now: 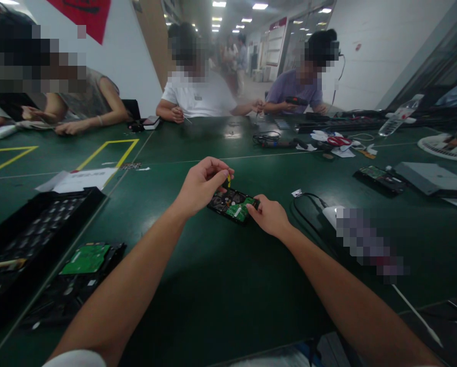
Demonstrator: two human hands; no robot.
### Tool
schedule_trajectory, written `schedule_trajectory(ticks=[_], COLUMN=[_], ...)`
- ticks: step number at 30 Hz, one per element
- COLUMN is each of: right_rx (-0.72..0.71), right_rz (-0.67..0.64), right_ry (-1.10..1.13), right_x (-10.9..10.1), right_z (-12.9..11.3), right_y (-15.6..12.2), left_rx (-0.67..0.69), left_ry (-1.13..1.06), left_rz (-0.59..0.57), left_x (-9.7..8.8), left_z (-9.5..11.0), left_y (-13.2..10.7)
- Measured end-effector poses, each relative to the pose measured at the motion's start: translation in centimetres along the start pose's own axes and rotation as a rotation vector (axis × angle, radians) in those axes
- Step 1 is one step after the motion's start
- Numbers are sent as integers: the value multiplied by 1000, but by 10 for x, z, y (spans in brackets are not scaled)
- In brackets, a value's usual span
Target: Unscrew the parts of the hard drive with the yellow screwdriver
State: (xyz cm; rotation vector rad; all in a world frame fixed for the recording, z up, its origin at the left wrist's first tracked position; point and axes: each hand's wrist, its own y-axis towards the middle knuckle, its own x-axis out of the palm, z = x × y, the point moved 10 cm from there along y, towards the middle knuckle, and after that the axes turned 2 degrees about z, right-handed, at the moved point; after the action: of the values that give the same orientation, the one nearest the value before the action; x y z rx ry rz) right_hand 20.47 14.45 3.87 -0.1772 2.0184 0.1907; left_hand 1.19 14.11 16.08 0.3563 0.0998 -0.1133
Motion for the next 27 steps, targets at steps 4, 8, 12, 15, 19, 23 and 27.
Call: schedule_trajectory(ticks=[4, 8, 12, 15, 19, 23, 27], right_rx=[5, -2, -13, -10, -10, -21, -19], right_rz=[36, 31, 23, 16, 24, 39, 28], right_ry=[-52, -52, -35, -36, -47, -48, -44], right_x=[1, 3, 1, 2, 3, 2, 2], right_z=[3, 3, 1, 1, 2, 2, 2], right_y=[1, 1, 1, 1, 2, 2, 2], left_rx=[139, 206, 189, 191, 183, 160, 122], left_ry=[213, 316, 293, 295, 301, 264, 162], left_rz=[67, 124, 121, 144, 123, 77, 26], left_x=[-8, -16, -17, -17, -13, -9, -7], left_z=[5, 4, -1, -2, -4, -6, -10], left_y=[2, 4, 6, 5, 4, 4, 5])
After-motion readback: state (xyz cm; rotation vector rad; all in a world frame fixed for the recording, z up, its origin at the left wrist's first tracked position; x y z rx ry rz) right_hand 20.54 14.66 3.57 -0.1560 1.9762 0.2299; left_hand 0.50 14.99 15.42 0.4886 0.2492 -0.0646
